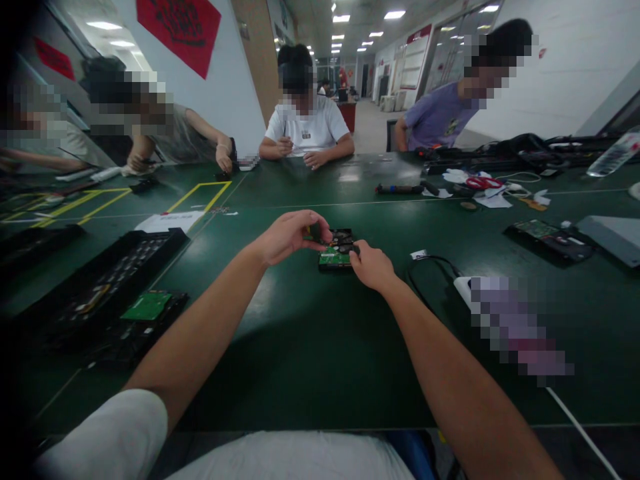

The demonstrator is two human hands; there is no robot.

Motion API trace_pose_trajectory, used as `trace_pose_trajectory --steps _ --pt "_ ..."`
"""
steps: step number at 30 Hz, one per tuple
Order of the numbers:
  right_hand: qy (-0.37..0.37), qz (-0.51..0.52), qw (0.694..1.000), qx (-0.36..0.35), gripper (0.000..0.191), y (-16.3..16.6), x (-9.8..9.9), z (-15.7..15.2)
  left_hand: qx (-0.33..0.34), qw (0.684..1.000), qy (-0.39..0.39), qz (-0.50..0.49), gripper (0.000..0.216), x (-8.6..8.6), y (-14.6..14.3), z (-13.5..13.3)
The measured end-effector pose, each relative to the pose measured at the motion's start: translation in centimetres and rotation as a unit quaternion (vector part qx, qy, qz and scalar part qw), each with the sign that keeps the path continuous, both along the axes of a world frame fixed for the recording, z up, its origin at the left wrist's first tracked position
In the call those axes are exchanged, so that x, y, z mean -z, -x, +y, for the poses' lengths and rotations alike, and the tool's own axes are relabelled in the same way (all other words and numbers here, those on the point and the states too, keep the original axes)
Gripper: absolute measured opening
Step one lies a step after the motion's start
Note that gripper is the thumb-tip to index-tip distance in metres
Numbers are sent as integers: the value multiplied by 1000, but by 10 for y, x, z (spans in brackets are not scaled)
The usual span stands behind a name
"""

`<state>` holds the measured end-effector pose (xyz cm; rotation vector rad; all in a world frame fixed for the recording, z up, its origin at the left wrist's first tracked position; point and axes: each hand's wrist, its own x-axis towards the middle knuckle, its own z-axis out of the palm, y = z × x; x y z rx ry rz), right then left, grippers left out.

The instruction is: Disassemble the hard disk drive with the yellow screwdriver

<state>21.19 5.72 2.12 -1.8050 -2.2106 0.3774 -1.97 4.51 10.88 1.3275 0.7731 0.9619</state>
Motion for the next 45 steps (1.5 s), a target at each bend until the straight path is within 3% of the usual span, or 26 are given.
trace_pose_trajectory --steps 10,20,28,34,40,45 --pt "16 2 1000 2 45 1 -3 -1 -118 988 -79 66 24 0 -2 3" --pt "15 4 1000 3 45 1 -3 -2 -29 999 -23 14 24 1 -2 0" --pt "11 7 1000 1 44 0 -3 -2 -50 998 -22 -35 27 6 -1 6" --pt "7 0 1000 2 44 1 -2 -1 -42 998 -51 23 33 5 -4 3" --pt "9 5 1000 -1 43 0 -1 -1 -67 981 -117 142 42 3 -1 4" --pt "7 1 1000 -4 43 0 -2 -1 -56 981 -117 143 37 -2 -2 -1"
